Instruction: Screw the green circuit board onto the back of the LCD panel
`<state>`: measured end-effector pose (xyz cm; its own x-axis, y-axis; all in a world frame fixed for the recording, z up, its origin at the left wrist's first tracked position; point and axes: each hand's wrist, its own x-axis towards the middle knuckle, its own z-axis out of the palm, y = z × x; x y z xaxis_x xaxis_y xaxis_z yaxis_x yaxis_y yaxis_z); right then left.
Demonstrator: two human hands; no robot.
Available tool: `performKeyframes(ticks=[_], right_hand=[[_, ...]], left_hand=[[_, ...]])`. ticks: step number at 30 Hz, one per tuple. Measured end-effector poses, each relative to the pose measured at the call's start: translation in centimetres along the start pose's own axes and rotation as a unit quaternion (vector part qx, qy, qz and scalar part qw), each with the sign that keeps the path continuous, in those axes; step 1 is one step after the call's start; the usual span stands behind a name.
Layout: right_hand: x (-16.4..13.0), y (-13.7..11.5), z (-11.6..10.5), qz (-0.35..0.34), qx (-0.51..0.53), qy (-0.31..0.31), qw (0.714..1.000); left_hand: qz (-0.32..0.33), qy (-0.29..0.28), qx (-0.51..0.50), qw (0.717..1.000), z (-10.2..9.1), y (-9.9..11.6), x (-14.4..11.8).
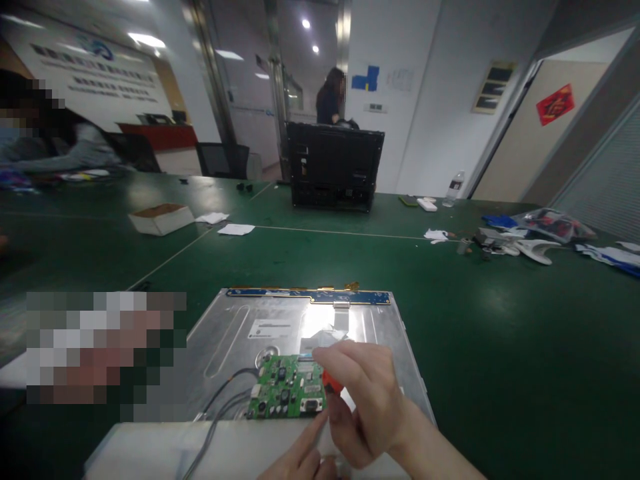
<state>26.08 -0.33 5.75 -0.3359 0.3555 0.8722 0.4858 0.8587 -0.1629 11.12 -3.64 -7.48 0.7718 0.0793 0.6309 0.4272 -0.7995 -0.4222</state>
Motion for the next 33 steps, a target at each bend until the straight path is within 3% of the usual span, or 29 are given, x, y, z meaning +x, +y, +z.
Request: performKeyframes(ticks=[7, 12, 25, 33], right_hand=[[-0.06, 0.0, 0.36, 0.0, -0.014, 0.022, 1.0], [-0.22, 0.2, 0.71, -0.016, -0.049, 0.045, 0.998], [-0.41, 0.11, 0.36, 0.013, 0.013, -0.001, 1.0], [-0.5, -0.04, 0.54, -0.007, -0.04, 0.053, 0.998]], left_hand=[[-0.017, 0.013, -0.012, 1.0, -0.12, -0.21, 0.16], [0.018, -0.011, 0.003, 1.0, 0.32, 0.15, -0.33], [0.0, 0.008, -0.009, 1.0, 0.01, -0.08, 0.04], [0.015, -0.012, 0.001, 1.0, 0.39, 0.24, -0.56]])
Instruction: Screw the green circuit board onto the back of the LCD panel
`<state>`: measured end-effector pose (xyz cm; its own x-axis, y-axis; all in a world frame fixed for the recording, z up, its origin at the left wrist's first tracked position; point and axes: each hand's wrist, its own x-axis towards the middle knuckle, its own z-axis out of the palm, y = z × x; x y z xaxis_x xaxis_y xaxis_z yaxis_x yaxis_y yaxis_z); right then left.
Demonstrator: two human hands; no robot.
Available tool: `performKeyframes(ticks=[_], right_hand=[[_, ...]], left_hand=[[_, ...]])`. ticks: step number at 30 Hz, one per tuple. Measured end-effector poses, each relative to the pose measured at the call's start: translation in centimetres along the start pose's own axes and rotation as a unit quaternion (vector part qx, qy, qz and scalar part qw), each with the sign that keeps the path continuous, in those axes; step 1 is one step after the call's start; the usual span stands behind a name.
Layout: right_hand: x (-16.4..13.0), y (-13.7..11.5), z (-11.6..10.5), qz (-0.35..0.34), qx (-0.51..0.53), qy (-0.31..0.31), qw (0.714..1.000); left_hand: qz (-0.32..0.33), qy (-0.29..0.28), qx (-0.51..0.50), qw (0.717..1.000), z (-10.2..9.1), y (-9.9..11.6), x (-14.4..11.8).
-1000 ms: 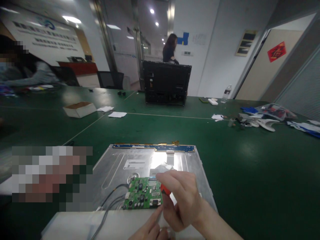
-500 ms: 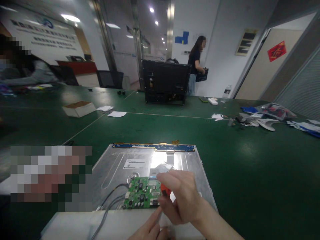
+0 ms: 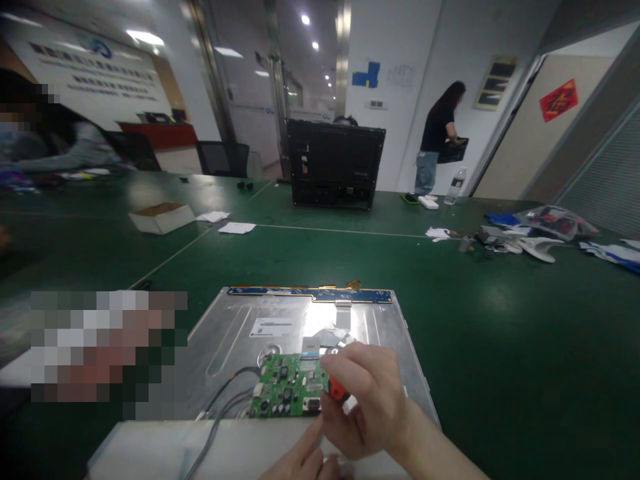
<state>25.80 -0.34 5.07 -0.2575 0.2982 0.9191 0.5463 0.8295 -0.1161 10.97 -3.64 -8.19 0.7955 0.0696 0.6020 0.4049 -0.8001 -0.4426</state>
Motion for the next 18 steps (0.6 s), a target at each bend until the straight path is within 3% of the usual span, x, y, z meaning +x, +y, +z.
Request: performKeyframes(ticks=[5, 12, 18], right_hand=[[0.2, 0.0, 0.0, -0.002, -0.028, -0.013, 1.0], [0.1, 0.0, -0.2, 0.002, 0.02, -0.022, 1.0], [0.1, -0.2, -0.5, 0.009, 0.013, -0.023, 1.0]], left_hand=[[0.038, -0.066, -0.008, 0.997, -0.1, 0.0, -0.4], [-0.012, 0.005, -0.012, 1.0, -0.2, -0.1, 0.3], [-0.013, 0.006, -0.018, 1.0, -0.8, -0.6, 0.9]])
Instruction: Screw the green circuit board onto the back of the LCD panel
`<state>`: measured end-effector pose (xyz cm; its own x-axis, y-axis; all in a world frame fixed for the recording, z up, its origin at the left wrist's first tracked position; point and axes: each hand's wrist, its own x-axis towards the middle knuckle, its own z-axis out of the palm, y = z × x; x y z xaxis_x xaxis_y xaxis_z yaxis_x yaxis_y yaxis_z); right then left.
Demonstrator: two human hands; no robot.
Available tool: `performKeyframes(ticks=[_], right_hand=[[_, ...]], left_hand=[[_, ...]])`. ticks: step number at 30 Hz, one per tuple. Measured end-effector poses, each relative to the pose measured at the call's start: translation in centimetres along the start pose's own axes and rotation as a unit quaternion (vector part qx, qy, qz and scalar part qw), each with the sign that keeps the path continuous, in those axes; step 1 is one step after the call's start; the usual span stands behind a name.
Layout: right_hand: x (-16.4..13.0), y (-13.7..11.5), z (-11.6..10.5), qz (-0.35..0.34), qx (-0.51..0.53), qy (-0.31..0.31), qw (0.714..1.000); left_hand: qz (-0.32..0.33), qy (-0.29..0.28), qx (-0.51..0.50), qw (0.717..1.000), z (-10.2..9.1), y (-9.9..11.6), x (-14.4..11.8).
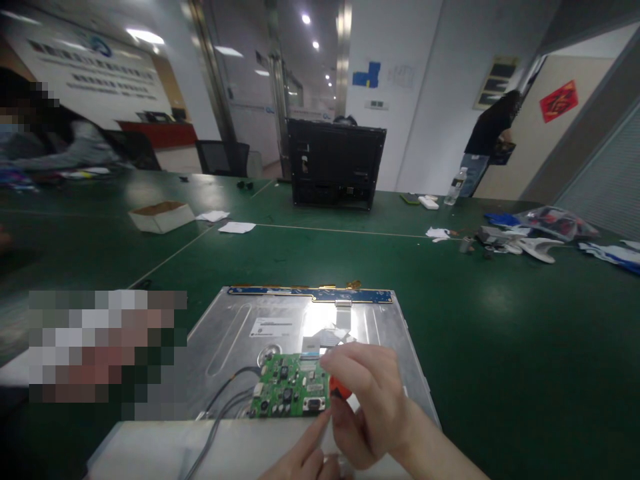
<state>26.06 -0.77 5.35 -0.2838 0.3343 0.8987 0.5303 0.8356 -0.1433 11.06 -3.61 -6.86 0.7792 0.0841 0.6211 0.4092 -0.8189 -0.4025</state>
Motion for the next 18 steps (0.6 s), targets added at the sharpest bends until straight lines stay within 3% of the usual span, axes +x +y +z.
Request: performKeyframes(ticks=[7, 15, 18], right_hand=[[0.12, 0.19, 0.61, -0.02, -0.01, 0.039, 0.999], [0.33, 0.07, 0.55, -0.018, -0.022, 0.011, 1.0], [0.22, -0.02, 0.34, -0.014, -0.001, 0.006, 1.0]], left_hand=[[-0.01, 0.019, 0.012, 1.0, 0.48, 0.19, -0.35], [0.02, -0.026, 0.008, 0.999, 0.46, 0.19, -0.73], [0.008, -0.007, 0.013, 1.0, 0.57, 0.3, -0.6]])
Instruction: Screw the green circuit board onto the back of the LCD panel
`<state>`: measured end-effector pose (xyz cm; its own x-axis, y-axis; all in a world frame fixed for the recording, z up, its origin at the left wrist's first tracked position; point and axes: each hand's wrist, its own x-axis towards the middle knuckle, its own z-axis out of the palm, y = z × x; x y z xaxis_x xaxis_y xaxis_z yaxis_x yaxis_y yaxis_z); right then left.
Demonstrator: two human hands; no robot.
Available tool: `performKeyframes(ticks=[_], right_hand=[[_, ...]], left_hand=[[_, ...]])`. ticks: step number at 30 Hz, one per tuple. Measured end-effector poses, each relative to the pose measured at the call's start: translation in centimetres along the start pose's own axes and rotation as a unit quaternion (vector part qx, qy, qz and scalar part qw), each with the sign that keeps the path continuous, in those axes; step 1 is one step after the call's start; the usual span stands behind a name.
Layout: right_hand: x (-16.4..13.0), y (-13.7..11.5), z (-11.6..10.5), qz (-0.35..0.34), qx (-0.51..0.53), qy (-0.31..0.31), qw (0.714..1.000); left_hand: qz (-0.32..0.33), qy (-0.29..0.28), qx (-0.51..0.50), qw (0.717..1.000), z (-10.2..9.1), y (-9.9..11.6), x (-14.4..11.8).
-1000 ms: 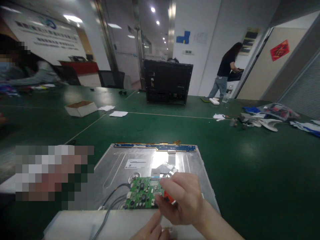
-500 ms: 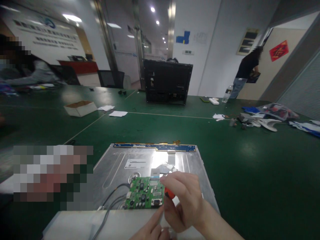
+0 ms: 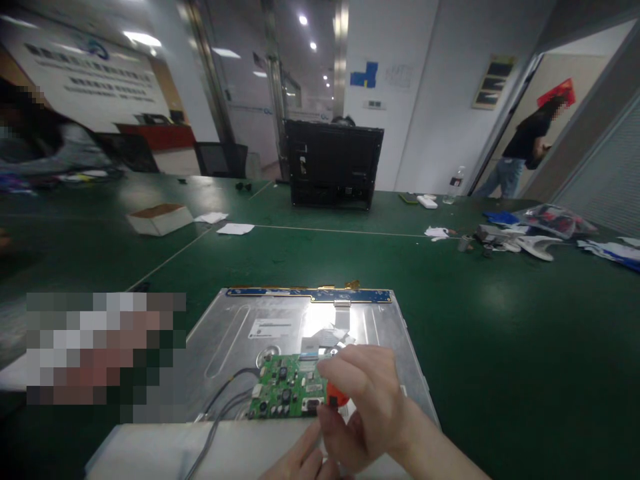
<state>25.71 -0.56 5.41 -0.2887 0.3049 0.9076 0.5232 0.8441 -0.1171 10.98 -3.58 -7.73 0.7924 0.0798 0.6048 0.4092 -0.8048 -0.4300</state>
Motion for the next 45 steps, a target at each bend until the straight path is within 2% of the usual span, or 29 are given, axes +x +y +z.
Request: performKeyframes(ticks=[2, 4, 10, 16, 22, 28, 32, 35, 41, 45], right_hand=[[-0.1, -0.05, -0.16, 0.008, 0.006, -0.005, 1.0], [-0.2, -0.07, -0.22, 0.019, 0.009, -0.009, 1.0], [-0.27, 0.2, 0.29, 0.012, 0.005, 0.006, 1.0], [-0.11, 0.28, 0.47, -0.005, -0.03, 0.008, 1.0], [-0.07, 0.27, 0.28, -0.006, -0.022, -0.003, 1.0], [-0.32, -0.09, -0.24, 0.033, 0.016, -0.024, 0.999], [-0.51, 0.0, -0.08, 0.039, 0.013, -0.017, 0.999], [-0.38, 0.21, 0.15, 0.023, 0.006, -0.003, 1.0], [0.07, 0.33, 0.41, 0.003, -0.032, 0.008, 0.999], [0.13, 0.32, 0.4, 0.003, -0.021, 0.004, 1.0]], left_hand=[[-0.015, 0.03, 0.0, 0.999, -0.02, 0.0, 0.16], [-0.02, 0.037, -0.006, 0.999, -0.14, -0.08, 0.29], [-0.014, 0.002, -0.022, 1.0, -0.46, -0.22, 0.15], [0.024, -0.036, -0.019, 0.999, -0.08, -0.01, -0.35], [0.006, -0.012, -0.016, 1.0, 0.1, 0.12, -0.37], [0.028, -0.047, -0.014, 0.998, 0.14, 0.18, -0.48], [0.002, -0.002, -0.006, 1.0, -0.06, 0.06, -0.07], [-0.006, 0.007, -0.012, 1.0, -0.35, -0.13, 0.24], [0.029, -0.048, -0.024, 0.998, -0.33, -0.08, -0.28], [0.018, -0.052, -0.026, 0.998, -0.1, 0.18, -0.57]])
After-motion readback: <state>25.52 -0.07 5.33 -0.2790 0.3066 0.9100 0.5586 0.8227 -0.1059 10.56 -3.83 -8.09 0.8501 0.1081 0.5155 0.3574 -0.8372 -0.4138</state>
